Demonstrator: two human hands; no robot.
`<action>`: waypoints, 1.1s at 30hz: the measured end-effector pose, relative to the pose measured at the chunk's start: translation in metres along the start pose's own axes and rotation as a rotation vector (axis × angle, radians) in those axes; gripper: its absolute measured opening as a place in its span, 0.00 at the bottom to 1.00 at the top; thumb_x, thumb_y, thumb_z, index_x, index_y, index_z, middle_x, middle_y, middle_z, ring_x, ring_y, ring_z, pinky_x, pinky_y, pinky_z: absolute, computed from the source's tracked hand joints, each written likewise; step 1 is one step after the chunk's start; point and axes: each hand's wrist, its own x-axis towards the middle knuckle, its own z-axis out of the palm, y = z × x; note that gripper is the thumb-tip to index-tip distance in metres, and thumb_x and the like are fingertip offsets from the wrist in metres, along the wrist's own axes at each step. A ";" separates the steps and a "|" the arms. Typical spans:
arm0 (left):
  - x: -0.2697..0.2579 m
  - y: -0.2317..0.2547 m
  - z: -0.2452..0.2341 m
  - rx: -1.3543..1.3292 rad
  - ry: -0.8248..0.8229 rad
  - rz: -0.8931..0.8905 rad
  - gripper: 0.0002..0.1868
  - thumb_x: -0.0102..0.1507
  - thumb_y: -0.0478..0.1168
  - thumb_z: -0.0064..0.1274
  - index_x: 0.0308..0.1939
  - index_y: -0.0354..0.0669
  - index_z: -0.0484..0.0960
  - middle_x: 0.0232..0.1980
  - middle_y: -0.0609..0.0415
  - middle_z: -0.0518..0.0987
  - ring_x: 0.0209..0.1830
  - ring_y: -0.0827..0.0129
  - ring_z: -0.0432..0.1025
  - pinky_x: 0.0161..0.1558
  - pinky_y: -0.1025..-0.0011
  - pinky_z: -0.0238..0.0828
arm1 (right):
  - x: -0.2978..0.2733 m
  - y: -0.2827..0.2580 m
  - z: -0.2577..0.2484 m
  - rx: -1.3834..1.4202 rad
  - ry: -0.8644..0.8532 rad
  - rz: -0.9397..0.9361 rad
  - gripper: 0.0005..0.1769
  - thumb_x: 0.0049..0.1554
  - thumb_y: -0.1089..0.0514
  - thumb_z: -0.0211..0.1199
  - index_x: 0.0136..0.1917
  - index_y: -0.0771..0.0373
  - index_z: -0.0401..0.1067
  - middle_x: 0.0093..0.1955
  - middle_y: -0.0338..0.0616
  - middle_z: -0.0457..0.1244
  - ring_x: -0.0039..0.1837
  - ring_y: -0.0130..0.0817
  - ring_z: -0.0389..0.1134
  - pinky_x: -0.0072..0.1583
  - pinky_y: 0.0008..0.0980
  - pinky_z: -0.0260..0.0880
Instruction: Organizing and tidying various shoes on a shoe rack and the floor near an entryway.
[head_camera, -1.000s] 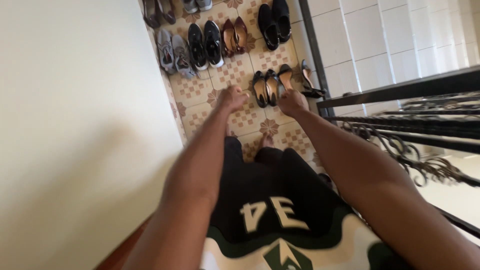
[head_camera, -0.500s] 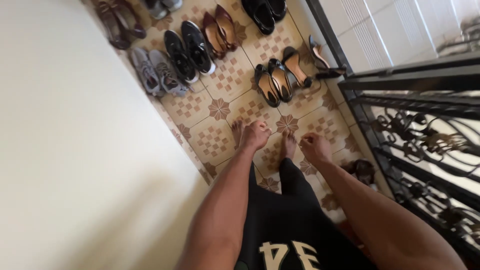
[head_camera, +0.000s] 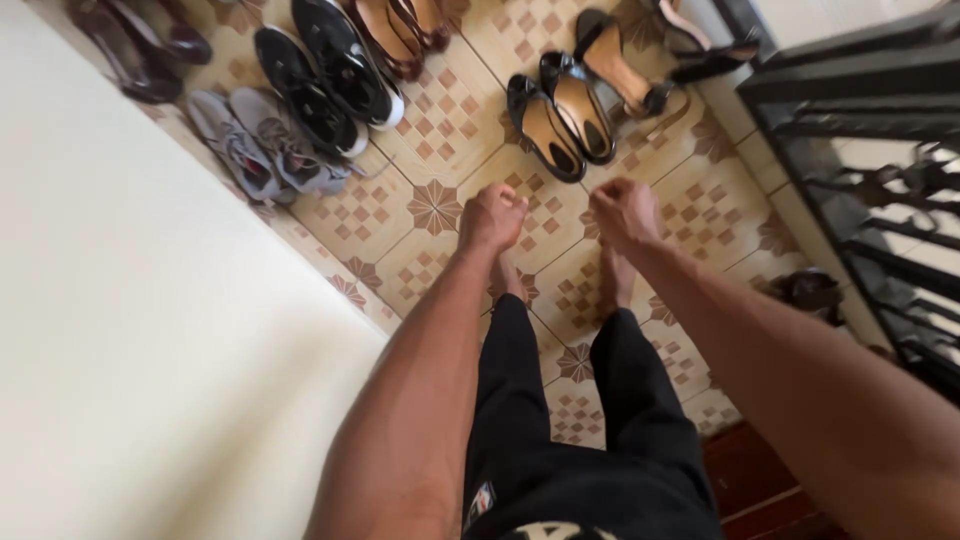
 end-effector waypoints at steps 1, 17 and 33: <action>0.014 -0.006 0.008 0.007 -0.012 -0.008 0.21 0.61 0.55 0.57 0.53 0.51 0.83 0.55 0.52 0.84 0.56 0.58 0.78 0.58 0.64 0.73 | 0.008 -0.004 0.008 0.001 -0.006 0.015 0.15 0.55 0.51 0.62 0.47 0.62 0.81 0.41 0.44 0.73 0.44 0.37 0.74 0.48 0.37 0.73; 0.144 -0.078 0.086 0.068 -0.064 0.035 0.20 0.60 0.53 0.57 0.51 0.48 0.82 0.53 0.50 0.85 0.54 0.57 0.79 0.57 0.64 0.75 | 0.119 0.082 0.120 0.246 0.012 0.461 0.37 0.57 0.43 0.69 0.69 0.68 0.61 0.45 0.55 0.70 0.44 0.38 0.75 0.46 0.32 0.74; 0.167 -0.095 0.065 0.136 0.083 0.148 0.33 0.61 0.49 0.60 0.66 0.44 0.68 0.64 0.45 0.77 0.63 0.53 0.73 0.66 0.61 0.67 | 0.114 0.067 0.117 0.162 0.181 0.520 0.17 0.48 0.54 0.71 0.49 0.64 0.78 0.41 0.50 0.72 0.39 0.36 0.74 0.43 0.35 0.75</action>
